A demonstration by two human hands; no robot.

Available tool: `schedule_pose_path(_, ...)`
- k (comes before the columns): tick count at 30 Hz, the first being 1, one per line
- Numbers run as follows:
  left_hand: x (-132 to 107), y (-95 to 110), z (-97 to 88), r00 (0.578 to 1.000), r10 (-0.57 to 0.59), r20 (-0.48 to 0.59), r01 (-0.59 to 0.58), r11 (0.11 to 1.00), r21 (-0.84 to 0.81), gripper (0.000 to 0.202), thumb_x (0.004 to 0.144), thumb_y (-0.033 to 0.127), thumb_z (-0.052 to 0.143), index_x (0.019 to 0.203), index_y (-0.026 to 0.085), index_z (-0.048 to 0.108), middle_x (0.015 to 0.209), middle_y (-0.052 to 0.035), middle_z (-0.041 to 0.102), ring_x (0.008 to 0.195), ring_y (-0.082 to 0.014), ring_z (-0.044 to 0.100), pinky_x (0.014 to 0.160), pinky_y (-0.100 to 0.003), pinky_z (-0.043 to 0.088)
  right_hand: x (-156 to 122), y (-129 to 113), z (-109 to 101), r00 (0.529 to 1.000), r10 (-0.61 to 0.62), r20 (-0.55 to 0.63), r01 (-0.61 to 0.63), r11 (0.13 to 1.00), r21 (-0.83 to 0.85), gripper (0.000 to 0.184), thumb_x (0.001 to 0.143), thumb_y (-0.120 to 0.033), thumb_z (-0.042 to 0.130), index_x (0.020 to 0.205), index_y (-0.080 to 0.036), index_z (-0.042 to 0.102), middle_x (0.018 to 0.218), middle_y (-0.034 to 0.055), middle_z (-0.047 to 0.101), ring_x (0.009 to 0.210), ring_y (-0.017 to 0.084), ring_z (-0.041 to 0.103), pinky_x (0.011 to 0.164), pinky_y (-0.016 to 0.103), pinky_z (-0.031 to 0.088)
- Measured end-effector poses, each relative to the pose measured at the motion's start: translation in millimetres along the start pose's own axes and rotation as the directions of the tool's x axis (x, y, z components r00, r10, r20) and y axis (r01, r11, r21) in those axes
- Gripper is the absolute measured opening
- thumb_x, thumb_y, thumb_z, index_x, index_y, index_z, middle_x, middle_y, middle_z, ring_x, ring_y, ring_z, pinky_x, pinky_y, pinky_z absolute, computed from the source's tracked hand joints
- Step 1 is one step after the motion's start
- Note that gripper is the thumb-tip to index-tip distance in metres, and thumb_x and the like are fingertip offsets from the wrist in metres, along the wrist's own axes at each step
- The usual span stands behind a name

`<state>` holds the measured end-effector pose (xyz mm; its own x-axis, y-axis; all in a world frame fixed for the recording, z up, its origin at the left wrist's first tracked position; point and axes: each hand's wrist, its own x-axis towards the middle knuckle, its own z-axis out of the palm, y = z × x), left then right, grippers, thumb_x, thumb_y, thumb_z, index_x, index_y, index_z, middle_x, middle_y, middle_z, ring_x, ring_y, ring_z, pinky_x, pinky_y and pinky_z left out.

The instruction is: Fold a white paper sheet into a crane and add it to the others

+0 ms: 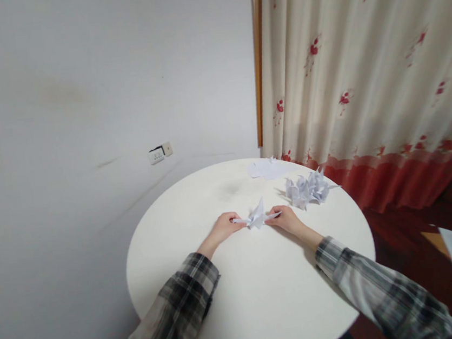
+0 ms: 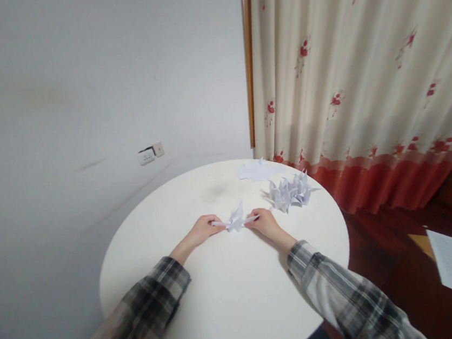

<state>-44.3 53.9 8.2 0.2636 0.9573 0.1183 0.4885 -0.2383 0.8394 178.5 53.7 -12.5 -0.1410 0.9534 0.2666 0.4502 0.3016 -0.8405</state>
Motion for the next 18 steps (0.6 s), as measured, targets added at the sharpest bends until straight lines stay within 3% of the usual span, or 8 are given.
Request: schedule_pose_path(18,-1.3,1.8,-2.3,0.999,0.033,0.007,-0.033,0.999,0.013,0.023,0.054,0.035,0.064,0.058,0.013,0.06,0.054,0.0023,0.052,0.055,-0.0117,0.046,0.053,-0.022,0.033,-0.4,-0.3,-3.4,0.996,0.09,-0.015,-0.091,0.992,-0.091,0.02,0.052,-0.032,0.071,0.056,-0.014,0.064,0.054,0.001,0.06,0.05,0.012,0.05,0.048,0.021,0.03)
